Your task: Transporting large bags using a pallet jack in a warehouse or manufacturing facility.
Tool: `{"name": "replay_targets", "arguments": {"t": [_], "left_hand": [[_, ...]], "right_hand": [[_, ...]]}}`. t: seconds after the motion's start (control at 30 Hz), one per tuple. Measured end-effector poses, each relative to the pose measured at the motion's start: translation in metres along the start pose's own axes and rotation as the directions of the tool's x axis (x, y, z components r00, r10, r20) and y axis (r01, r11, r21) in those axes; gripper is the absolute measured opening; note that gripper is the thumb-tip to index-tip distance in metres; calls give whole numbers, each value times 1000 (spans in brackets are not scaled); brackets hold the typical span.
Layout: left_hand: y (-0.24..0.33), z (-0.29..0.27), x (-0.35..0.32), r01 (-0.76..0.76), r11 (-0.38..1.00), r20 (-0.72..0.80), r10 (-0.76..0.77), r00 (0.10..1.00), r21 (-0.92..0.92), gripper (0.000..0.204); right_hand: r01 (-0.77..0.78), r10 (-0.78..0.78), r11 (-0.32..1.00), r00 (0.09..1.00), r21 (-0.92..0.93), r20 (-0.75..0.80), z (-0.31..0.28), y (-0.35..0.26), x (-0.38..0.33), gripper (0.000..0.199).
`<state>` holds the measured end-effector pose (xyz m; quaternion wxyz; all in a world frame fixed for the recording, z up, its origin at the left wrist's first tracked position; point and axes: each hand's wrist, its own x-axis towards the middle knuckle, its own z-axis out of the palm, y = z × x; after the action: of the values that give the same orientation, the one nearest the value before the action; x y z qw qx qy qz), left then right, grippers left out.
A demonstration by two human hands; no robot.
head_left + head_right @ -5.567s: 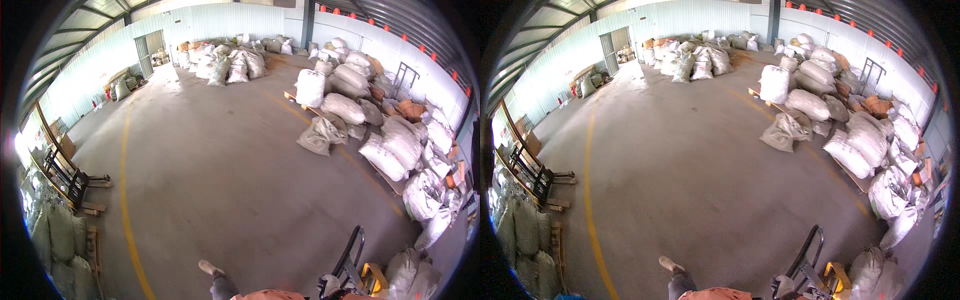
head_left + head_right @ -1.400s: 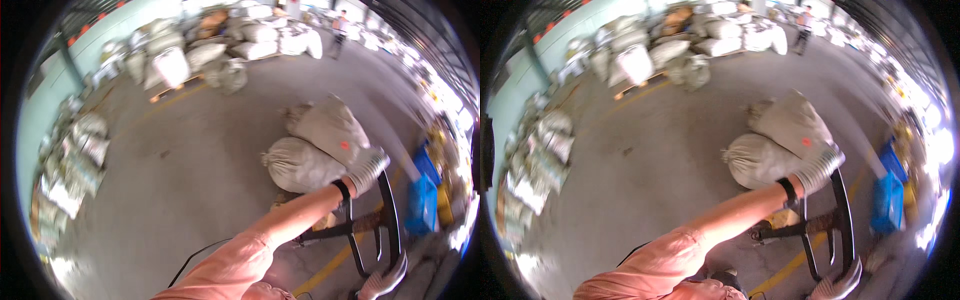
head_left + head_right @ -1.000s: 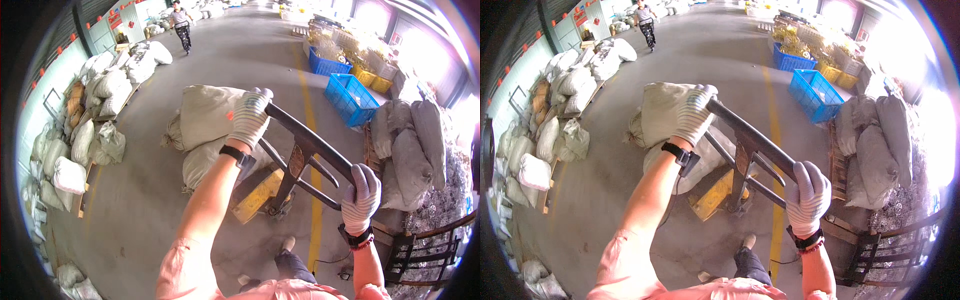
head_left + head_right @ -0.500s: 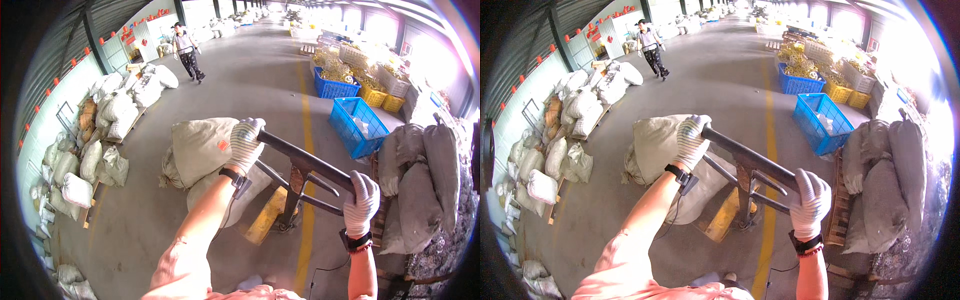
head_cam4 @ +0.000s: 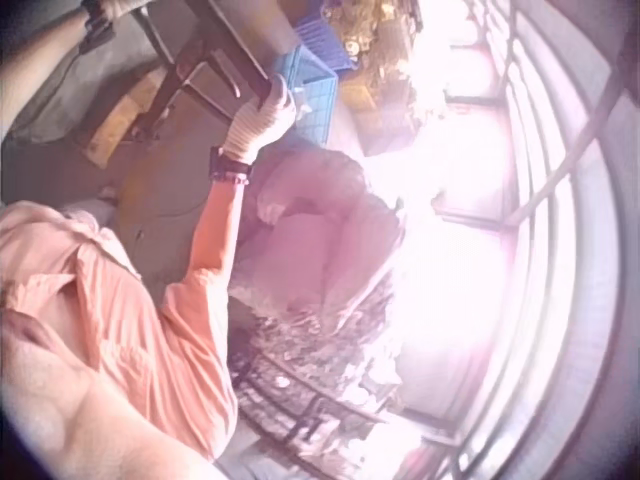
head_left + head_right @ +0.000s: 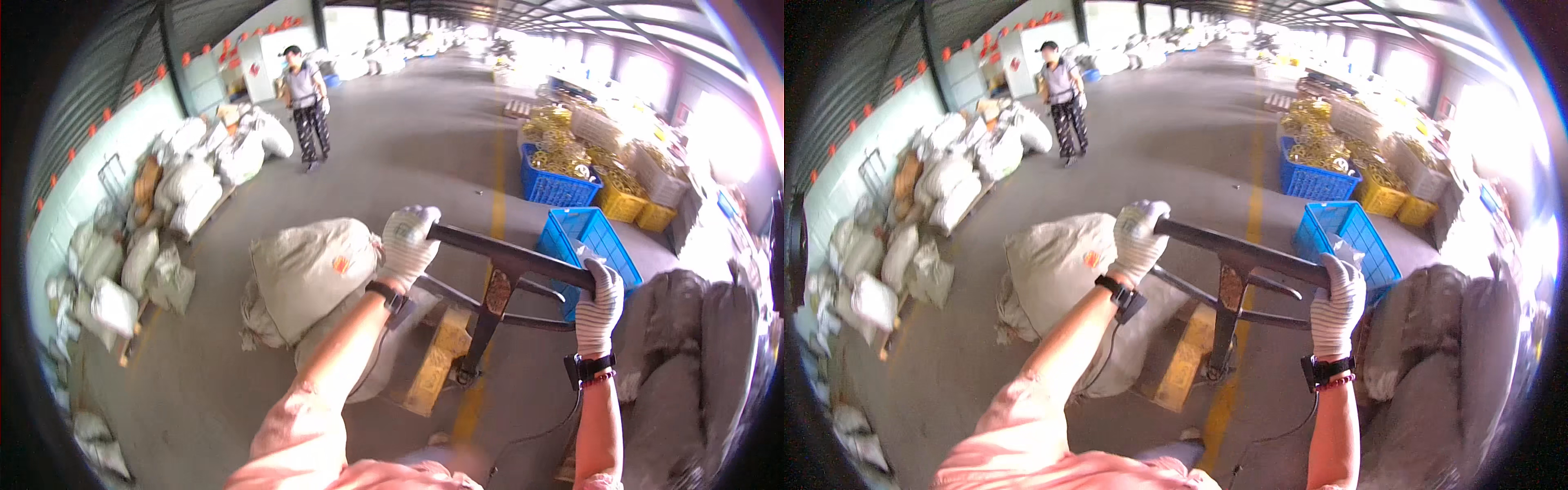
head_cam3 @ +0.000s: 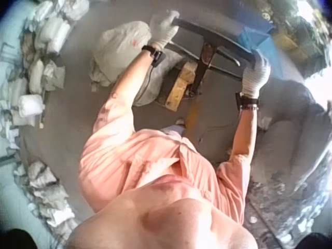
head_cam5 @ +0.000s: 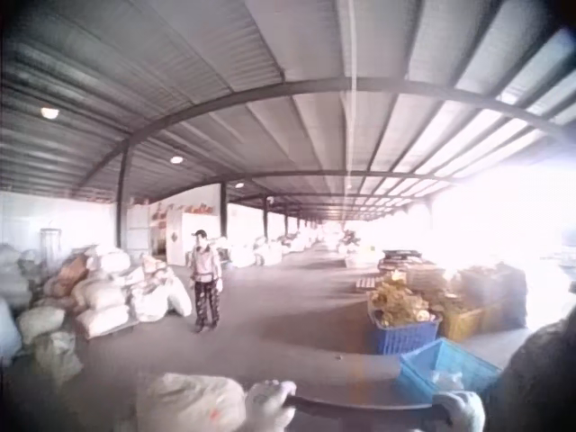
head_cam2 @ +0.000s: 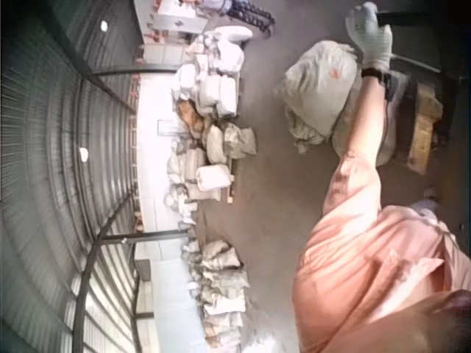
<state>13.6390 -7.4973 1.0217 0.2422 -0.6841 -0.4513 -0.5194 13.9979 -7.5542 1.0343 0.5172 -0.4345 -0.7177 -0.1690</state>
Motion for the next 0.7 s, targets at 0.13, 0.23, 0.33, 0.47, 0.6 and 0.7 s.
{"name": "replay_targets", "arguments": {"t": [0.13,0.23,0.33,0.47,0.6,0.7], "left_hand": [[-20,39,20,69,997,79,-70,994,21,33],[-46,61,43,121,987,201,-141,969,108,31],[-42,128,49,96,995,6,-96,995,0,30],[-65,186,63,235,931,101,-272,957,279,24],[-85,243,35,261,894,-24,-271,962,365,22],[-84,275,53,329,818,32,-389,921,471,19]], "right_hand": [[-28,29,999,998,-37,48,70,62,32,48],[-82,82,997,996,-7,35,117,88,64,49],[-105,113,955,994,277,-12,172,218,54,51],[136,-122,984,985,113,-121,199,180,121,22],[164,-153,979,984,121,-91,255,234,114,23],[125,-119,959,992,255,-38,291,268,142,24]]}}
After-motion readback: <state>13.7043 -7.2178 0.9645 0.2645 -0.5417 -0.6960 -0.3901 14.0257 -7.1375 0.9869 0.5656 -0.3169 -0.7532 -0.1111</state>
